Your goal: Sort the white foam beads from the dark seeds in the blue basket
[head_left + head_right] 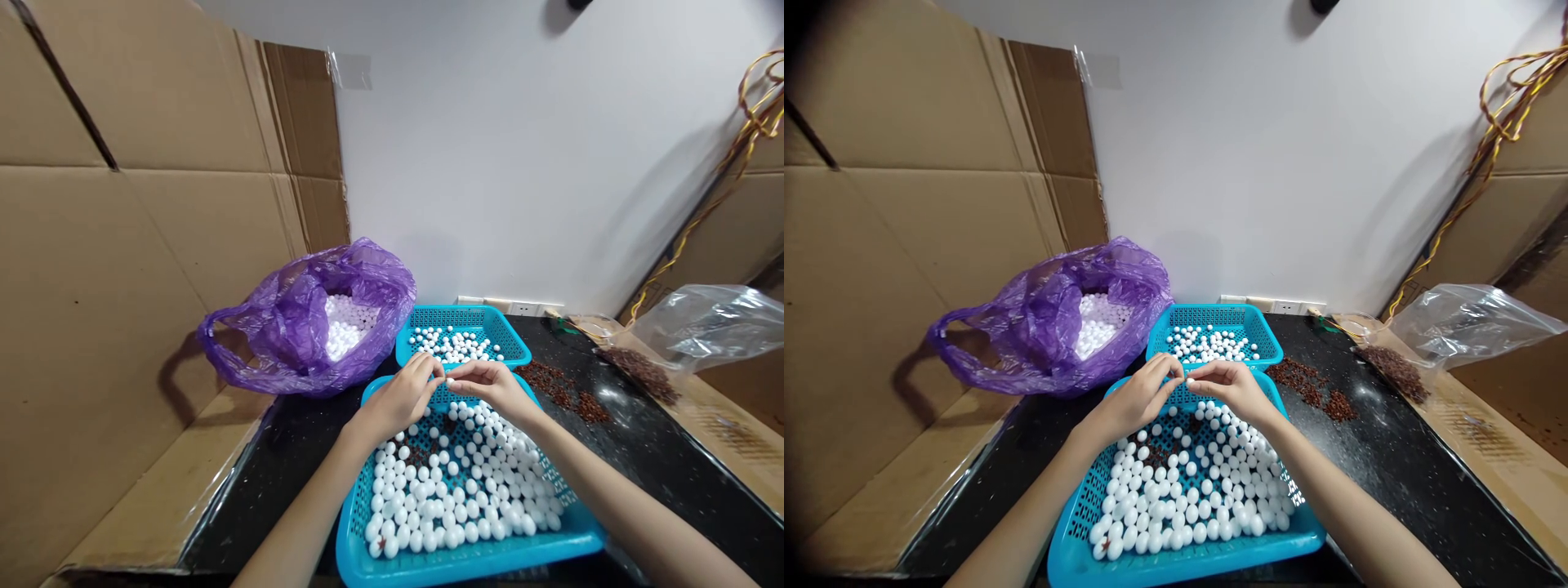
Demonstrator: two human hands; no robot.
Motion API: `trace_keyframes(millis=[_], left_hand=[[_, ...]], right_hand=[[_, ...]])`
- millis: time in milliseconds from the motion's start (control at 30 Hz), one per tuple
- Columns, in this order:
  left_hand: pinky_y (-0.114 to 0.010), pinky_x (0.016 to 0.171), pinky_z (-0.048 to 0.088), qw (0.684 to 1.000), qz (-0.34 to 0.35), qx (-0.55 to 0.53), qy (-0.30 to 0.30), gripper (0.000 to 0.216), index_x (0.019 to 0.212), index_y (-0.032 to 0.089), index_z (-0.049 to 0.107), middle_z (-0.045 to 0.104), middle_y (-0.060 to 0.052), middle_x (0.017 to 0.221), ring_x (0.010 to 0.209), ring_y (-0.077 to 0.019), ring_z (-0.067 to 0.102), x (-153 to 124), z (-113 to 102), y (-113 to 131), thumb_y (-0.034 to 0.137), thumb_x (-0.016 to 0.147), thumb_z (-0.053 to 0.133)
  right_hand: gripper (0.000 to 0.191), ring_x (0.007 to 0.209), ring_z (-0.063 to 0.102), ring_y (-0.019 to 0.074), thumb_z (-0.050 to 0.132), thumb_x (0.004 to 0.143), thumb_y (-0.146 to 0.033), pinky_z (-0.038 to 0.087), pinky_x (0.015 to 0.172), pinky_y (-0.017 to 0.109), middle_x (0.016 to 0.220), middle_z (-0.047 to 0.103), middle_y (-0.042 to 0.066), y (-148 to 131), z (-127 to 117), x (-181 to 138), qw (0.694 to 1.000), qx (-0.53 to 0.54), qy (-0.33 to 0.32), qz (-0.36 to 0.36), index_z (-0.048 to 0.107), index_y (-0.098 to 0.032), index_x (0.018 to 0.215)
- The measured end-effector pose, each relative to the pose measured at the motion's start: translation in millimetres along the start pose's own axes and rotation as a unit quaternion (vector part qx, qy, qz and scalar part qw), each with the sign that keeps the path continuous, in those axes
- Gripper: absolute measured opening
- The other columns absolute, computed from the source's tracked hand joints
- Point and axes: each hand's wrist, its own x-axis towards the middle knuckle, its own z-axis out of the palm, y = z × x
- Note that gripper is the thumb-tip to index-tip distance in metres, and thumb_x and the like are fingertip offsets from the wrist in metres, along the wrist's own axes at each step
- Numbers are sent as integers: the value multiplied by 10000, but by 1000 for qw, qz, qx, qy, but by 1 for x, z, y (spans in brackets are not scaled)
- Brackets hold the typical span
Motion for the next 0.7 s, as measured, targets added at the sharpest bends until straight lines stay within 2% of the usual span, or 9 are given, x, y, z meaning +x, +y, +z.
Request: trace_keyframes(millis=[500, 700], left_hand=[[-283, 770, 471, 1000, -8, -20, -17, 84, 871, 187, 462, 528, -18, 887, 866, -166, 543, -1, 0, 1, 186, 931, 404], [-292, 771, 477, 1000, -4, -19, 23, 99, 867, 183, 471, 533, -22, 874, 863, -165, 550, 1, 1, 2, 187, 931, 395]], right_hand=[[180, 780, 683, 176, 787, 644, -301, 536, 826, 377, 816, 734, 8, -2, 0, -2, 1000, -8, -15, -6, 731, -222, 796], [191, 783, 675, 176, 777, 660, -323, 535, 806, 370, 824, 716, 12, -3, -1, -1, 1000, 0, -5, -7, 713, -218, 806]])
